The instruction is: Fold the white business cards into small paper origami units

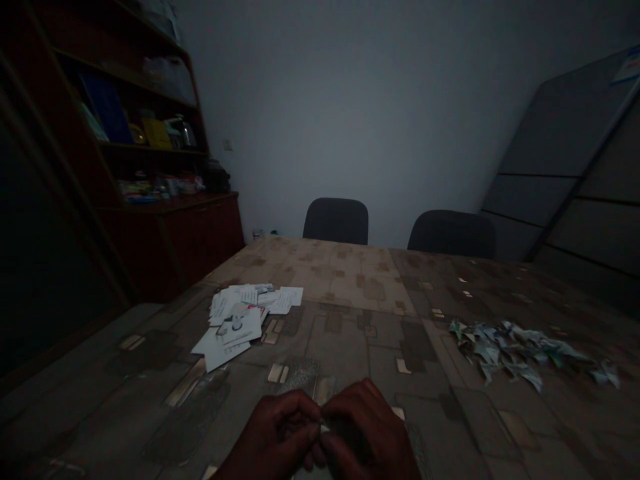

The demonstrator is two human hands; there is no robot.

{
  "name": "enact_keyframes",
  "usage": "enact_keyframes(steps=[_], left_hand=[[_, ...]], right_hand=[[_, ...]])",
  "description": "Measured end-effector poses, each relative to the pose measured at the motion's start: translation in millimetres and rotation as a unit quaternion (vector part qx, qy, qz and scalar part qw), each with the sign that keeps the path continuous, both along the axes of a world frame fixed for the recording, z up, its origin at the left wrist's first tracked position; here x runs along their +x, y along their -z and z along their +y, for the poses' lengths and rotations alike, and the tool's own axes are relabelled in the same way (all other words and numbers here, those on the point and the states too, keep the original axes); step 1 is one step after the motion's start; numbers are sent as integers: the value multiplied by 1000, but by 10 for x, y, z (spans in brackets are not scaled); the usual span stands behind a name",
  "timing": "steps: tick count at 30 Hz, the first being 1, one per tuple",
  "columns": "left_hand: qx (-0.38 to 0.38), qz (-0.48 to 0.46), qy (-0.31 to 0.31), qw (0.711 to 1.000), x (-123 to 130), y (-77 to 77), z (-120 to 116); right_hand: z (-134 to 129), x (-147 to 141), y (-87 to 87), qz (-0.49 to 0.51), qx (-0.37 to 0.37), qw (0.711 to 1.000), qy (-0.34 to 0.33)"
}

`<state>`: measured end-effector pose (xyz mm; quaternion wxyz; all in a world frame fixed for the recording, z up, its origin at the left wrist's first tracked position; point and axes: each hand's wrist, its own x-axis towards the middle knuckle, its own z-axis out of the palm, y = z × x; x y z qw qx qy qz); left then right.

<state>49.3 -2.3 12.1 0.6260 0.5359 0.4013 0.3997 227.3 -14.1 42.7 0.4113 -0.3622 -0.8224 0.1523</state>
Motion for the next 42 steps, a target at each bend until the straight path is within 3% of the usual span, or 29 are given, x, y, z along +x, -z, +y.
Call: enact_keyframes(steps=[12,23,37,42], left_hand=[[28,-11,-10,1000,-19,-80,-7],[-23,-75,2,997,15,51,18],[-20,-92,4,996,11,10,6],[-21,-90,4,996,4,27,2]], right_hand=[[1,6,24,-16,-41,999,-11],[6,-5,8,-30,76,997,11],[20,-29,6,-3,-62,998,14],[15,-46,24,20,-122,991,48]])
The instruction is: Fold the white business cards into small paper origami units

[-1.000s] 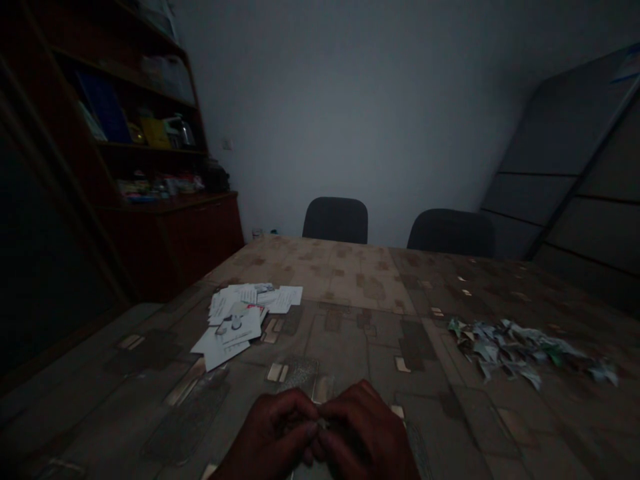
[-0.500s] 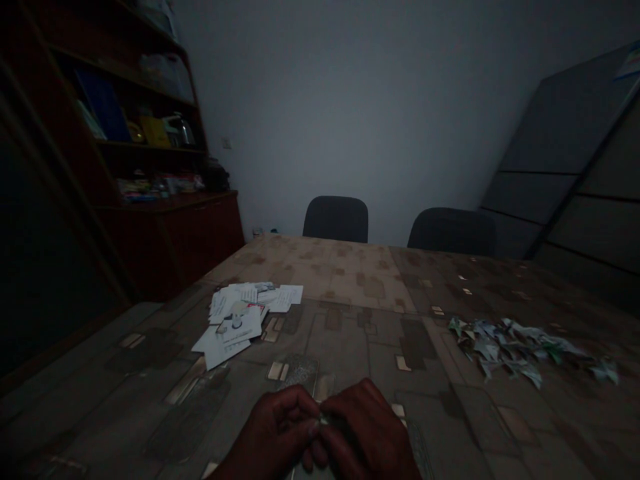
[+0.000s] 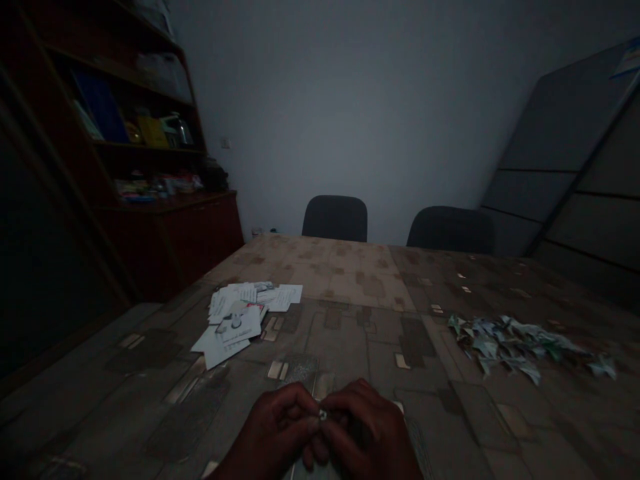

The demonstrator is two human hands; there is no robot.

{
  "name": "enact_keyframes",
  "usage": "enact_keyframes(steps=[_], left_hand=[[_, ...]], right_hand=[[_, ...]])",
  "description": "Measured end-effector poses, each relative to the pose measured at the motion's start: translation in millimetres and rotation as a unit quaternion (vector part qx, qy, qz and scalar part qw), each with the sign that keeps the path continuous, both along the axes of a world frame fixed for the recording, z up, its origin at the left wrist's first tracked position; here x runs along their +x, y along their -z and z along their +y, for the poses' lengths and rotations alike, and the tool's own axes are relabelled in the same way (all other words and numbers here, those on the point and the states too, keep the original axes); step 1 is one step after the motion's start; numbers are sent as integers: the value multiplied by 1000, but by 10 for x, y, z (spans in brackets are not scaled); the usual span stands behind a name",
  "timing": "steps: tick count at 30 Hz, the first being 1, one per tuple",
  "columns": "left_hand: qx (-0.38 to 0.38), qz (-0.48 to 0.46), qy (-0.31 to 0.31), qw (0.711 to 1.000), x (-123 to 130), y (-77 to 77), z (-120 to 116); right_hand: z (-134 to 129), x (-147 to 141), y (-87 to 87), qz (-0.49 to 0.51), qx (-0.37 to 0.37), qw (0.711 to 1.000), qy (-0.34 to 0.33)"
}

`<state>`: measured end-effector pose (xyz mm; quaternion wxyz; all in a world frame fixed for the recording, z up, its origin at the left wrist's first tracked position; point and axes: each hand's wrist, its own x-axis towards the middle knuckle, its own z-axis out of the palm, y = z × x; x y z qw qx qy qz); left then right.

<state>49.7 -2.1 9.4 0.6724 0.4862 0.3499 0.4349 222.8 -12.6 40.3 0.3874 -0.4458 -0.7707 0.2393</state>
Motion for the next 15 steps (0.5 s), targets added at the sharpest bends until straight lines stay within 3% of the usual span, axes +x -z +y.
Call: enact_keyframes(steps=[3,9,15], left_hand=[[6,12,-7,1000,-7,-33,-5],[10,15,-3,1000,-7,-123,-29],[-7,-13,-6,1000,7,-16,-5]], right_hand=[[0,4,10,5,-23,1000,3],[-18,-14,-26,-33,30,999,-6],[-3,-15,-57,-36,111,993,-31]])
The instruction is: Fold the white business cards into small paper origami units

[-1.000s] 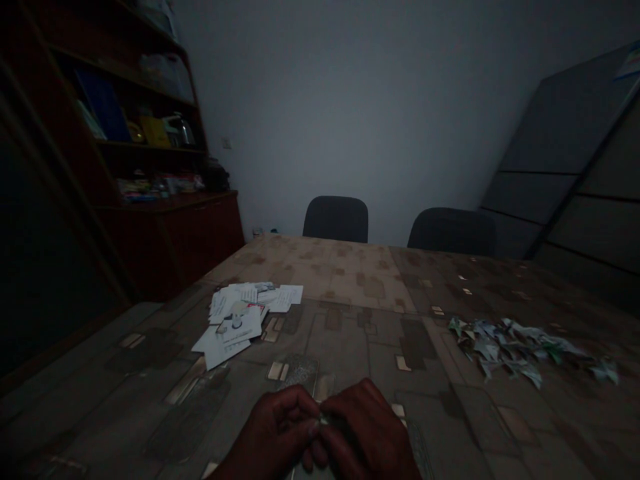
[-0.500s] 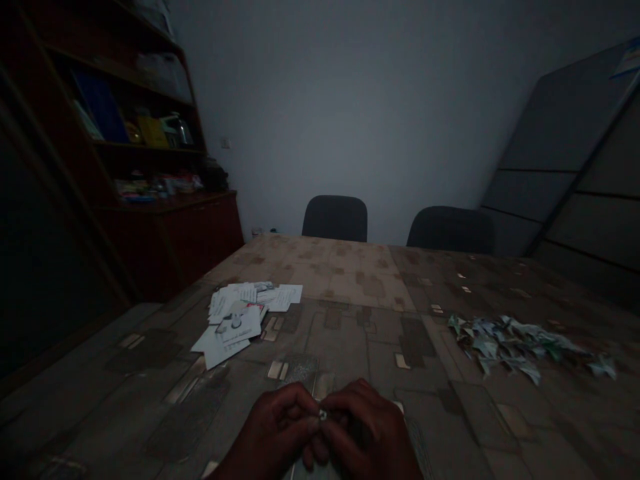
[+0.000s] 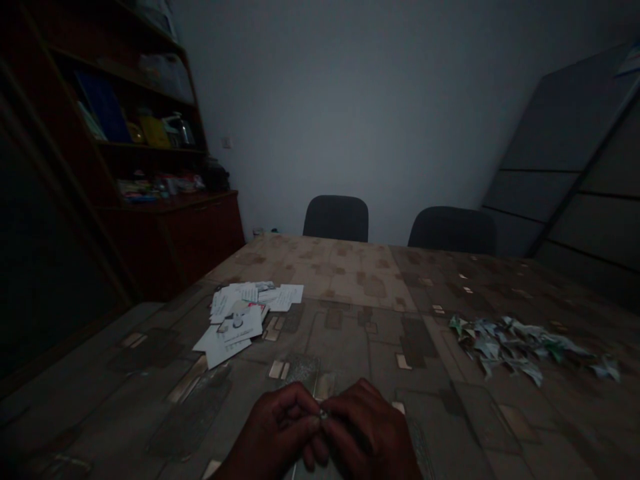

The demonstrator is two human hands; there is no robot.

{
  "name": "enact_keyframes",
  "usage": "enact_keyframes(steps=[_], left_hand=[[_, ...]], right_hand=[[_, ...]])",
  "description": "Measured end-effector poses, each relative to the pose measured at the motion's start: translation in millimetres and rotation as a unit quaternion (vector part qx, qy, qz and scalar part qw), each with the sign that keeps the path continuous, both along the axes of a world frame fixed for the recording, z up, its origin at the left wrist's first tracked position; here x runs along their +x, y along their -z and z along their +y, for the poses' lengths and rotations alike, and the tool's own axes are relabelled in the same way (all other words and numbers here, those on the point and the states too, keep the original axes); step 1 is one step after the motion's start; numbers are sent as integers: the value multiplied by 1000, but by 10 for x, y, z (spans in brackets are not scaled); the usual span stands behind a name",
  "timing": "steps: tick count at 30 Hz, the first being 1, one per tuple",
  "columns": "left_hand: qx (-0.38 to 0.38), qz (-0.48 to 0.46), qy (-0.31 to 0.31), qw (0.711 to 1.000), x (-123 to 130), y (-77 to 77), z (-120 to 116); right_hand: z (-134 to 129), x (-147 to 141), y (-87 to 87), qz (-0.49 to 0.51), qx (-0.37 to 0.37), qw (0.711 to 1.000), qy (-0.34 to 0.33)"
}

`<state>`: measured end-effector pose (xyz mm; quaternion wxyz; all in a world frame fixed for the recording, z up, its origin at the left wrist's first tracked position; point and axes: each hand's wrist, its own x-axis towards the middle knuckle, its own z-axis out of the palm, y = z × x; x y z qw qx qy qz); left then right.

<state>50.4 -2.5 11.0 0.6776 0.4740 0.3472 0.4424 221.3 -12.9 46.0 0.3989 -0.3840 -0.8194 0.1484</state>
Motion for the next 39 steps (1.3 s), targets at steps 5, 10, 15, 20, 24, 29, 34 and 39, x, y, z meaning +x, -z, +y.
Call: enact_keyframes(steps=[5,10,15,20,24,29,34,39], left_hand=[[-15,24,-19,999,-6,13,2],[-14,36,-20,999,-9,-37,10],[-6,3,-8,1000,-6,17,25],[-9,-12,-1,1000,-9,18,9],[-15,2,-26,1000,-10,-26,-16],[-11,37,-31,999,-26,-54,-9],[188,134,-78,970,-156,-239,84],[333,155,-11,930,-236,-435,128]], right_hand=[[1,16,19,-18,-17,1000,3],[5,4,46,7,-50,999,13],[22,8,49,42,-82,996,19],[5,37,79,60,-120,991,10],[-15,47,104,80,-132,987,32],[-34,51,65,75,-135,987,32],[-50,63,69,86,-214,973,25],[-46,47,132,122,-285,951,-6]])
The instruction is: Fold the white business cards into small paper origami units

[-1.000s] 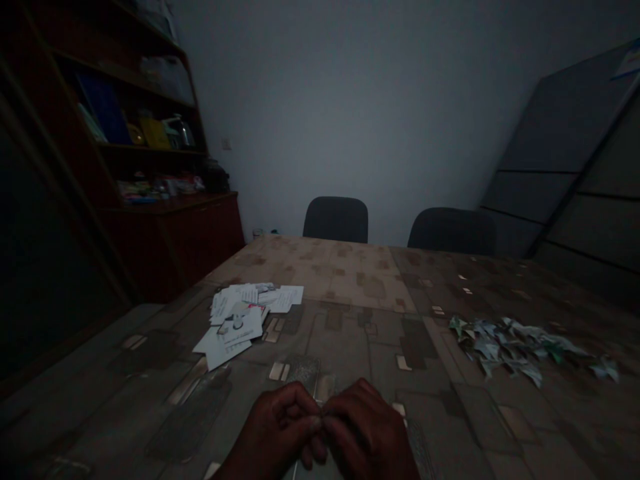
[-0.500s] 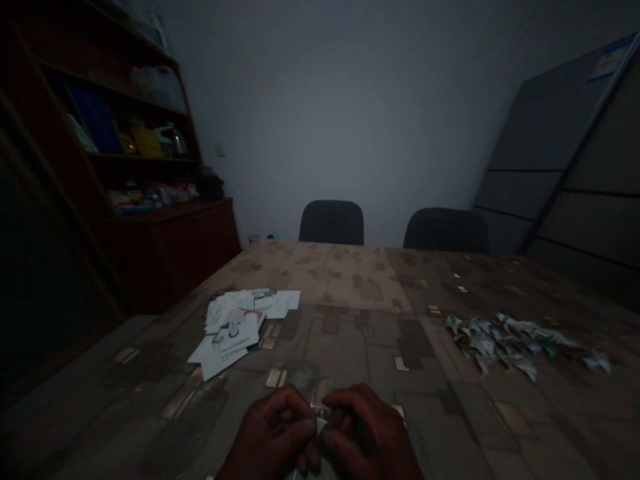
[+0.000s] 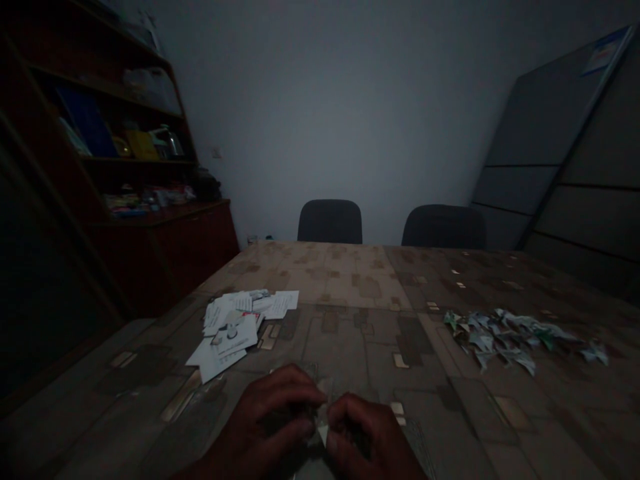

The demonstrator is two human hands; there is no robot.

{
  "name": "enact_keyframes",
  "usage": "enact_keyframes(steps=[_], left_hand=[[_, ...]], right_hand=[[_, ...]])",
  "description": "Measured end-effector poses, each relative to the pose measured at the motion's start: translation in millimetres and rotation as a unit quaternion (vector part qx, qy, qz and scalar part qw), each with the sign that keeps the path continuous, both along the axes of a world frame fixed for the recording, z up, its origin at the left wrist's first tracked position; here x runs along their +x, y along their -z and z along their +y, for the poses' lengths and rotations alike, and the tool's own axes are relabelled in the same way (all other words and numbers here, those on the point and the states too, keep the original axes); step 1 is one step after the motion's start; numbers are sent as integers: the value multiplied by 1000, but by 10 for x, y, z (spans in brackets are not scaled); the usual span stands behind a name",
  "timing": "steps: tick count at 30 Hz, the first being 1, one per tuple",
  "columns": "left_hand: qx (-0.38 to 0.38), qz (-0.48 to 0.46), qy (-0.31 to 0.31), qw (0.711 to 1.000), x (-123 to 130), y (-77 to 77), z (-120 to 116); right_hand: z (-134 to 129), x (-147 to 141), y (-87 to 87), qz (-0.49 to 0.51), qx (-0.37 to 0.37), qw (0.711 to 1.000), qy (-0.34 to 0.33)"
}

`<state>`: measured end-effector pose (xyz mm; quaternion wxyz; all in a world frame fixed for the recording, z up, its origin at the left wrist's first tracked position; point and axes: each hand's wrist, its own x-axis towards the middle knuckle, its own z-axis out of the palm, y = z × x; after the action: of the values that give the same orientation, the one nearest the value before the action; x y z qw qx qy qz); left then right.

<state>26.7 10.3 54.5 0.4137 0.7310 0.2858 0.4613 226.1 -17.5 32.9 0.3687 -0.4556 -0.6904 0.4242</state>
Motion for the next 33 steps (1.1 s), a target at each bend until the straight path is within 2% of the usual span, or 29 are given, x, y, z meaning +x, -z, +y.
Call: enact_keyframes(steps=[4,9,16,21,26,33], left_hand=[[19,30,14,999,5,-41,-1],[33,38,21,999,-18,-31,18],[18,25,-18,999,-1,24,-5],[-61,-2,-27,998,48,67,-15],[-171,-25,-10,985,86,16,-31],[-223,-43,20,974,92,-4,-33]], right_hand=[[1,-24,5,21,-20,1000,-6],[11,-27,51,97,-87,991,-37],[18,-54,129,196,-144,969,-44],[19,-70,159,230,-185,953,-66],[18,-78,225,275,-193,937,-91],[26,-68,183,265,-217,934,-105]])
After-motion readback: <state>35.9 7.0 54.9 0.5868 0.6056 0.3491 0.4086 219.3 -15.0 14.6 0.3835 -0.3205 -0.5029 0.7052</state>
